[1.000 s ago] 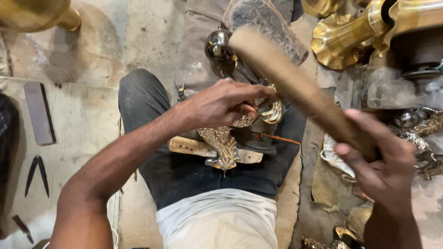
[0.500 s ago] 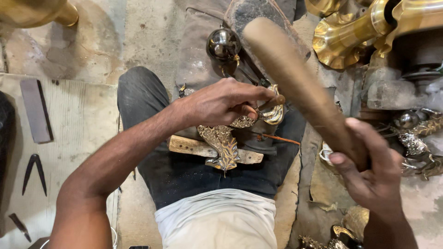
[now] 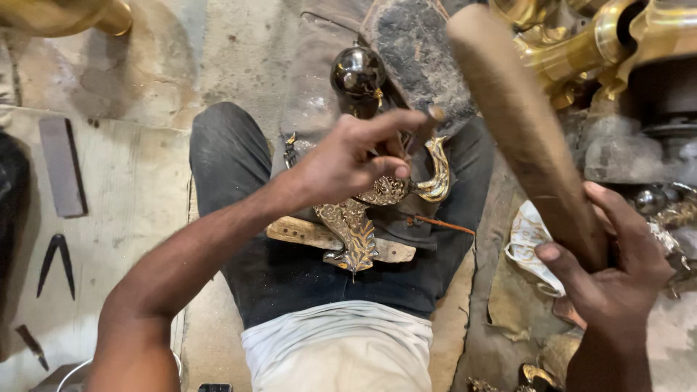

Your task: The person sits on the workshop floor with an ornate brass figurine clamped on a wooden board on their lap. They hold a small punch against the metal surface and strike it repeatedly with a wooden mallet, repositioning the punch to work different areas of the decoration, then turn the piece and continue hammering.

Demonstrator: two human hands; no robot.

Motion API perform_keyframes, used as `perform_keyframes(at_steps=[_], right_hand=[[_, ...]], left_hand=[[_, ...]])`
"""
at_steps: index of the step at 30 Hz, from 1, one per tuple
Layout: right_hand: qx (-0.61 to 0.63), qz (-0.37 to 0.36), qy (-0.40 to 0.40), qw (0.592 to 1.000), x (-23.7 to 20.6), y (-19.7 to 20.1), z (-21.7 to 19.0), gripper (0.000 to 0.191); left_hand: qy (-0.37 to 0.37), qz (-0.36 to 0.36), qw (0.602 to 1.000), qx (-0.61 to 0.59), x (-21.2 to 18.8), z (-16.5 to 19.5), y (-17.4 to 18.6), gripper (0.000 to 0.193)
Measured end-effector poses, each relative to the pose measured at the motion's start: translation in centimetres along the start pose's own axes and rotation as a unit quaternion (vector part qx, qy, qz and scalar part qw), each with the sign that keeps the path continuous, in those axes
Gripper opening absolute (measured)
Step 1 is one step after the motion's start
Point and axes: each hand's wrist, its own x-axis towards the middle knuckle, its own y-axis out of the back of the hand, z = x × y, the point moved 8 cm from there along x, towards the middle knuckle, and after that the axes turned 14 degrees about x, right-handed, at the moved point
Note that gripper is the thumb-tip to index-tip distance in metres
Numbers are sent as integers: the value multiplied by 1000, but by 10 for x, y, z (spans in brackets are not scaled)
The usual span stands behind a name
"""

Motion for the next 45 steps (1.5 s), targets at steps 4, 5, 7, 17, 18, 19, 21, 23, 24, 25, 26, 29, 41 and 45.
perform_keyframes(at_steps=[4, 5, 7, 17, 18, 19, 21, 23, 24, 25, 26, 29, 41, 45], right_hand=[[-44, -60, 6, 997, 21, -2, 19, 65], [-51, -67, -15, 996, 27, -2, 27, 67], [-38, -73, -60, 995, 40, -2, 40, 71], [26, -196, -5, 980, 83, -36, -1, 69], [56, -173, -8, 983, 84, -36, -4, 67], [87, -149, -14, 985, 82, -37, -6, 64], [145, -98, -23, 984, 79, -33, -7, 60], [119, -112, -33, 986, 75, -33, -5, 60], [63, -151, -38, 986, 74, -35, -3, 62], [6, -189, -42, 981, 72, -38, 1, 65], [48, -140, -26, 989, 76, -28, 0, 62], [115, -96, 6, 989, 79, -19, -2, 49], [14, -213, -34, 976, 78, -44, -9, 56], [171, -86, 14, 981, 79, -21, -9, 56]], left_hand=[[-76, 23, 995, 54, 1, 17, 1, 49], [-92, 29, 994, 58, 0, 20, 2, 49], [-100, 37, 992, 67, -1, 24, 3, 50], [-52, 17, 997, 59, 1, 17, 1, 51], [-49, 15, 997, 49, 1, 16, 0, 51], [-48, 17, 998, 48, 0, 16, 0, 49], [-47, 21, 997, 49, 1, 16, 0, 45], [-40, 25, 997, 60, 2, 15, 1, 46], [-38, 28, 997, 68, 2, 15, 1, 47], [-42, 24, 996, 70, 3, 15, 2, 46], [-44, 21, 996, 70, 3, 16, 2, 46], [-47, 15, 996, 76, 3, 19, 2, 44], [-47, 1, 997, 65, 3, 18, 1, 45], [-86, 12, 994, 67, 1, 23, 4, 44]])
